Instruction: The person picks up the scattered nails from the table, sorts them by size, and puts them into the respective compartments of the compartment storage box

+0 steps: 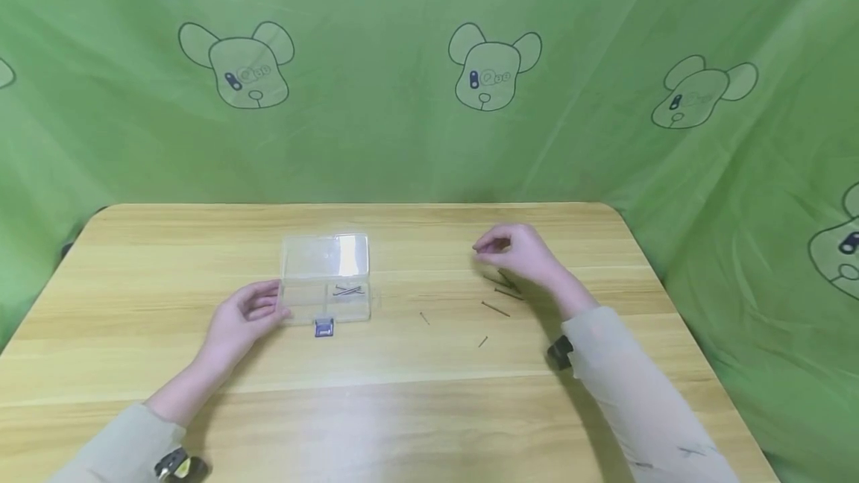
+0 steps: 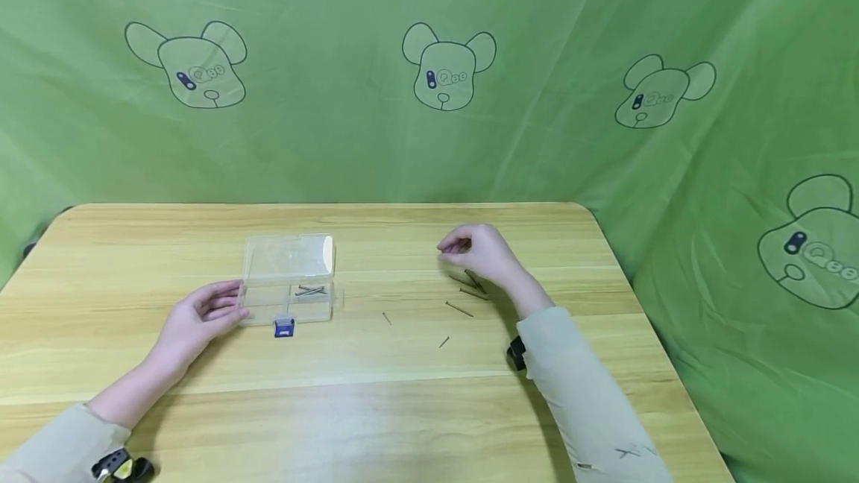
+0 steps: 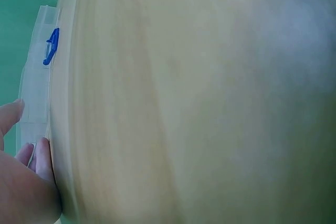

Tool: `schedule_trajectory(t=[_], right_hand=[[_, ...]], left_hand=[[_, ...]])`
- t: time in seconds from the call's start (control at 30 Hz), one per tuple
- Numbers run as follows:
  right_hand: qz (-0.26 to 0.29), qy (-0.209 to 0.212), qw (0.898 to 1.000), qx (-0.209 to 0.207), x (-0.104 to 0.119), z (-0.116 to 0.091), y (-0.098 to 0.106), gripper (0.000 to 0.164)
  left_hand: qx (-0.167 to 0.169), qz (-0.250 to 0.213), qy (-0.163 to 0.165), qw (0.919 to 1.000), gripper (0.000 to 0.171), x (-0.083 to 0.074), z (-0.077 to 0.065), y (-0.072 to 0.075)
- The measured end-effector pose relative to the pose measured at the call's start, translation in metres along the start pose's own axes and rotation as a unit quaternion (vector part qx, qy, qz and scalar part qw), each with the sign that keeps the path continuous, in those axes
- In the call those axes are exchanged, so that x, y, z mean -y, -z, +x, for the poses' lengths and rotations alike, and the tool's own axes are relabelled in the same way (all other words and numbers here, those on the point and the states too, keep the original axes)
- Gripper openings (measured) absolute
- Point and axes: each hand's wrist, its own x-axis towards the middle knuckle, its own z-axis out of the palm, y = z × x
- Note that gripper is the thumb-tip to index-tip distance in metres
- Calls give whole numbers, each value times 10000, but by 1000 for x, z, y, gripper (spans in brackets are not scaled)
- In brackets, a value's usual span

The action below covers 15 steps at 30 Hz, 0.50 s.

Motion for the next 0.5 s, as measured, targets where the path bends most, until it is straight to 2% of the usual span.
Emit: schedule_trajectory(t=[0.23,0.5], right_hand=[[-120,-172,9997,-100,-17,-14,11,20],[-266,-470,9985,27,-32,-25,17,20]], left_hand=[[1,28,52,10000,67,0,0,0],[-16,64,55,10000,67,0,0,0]])
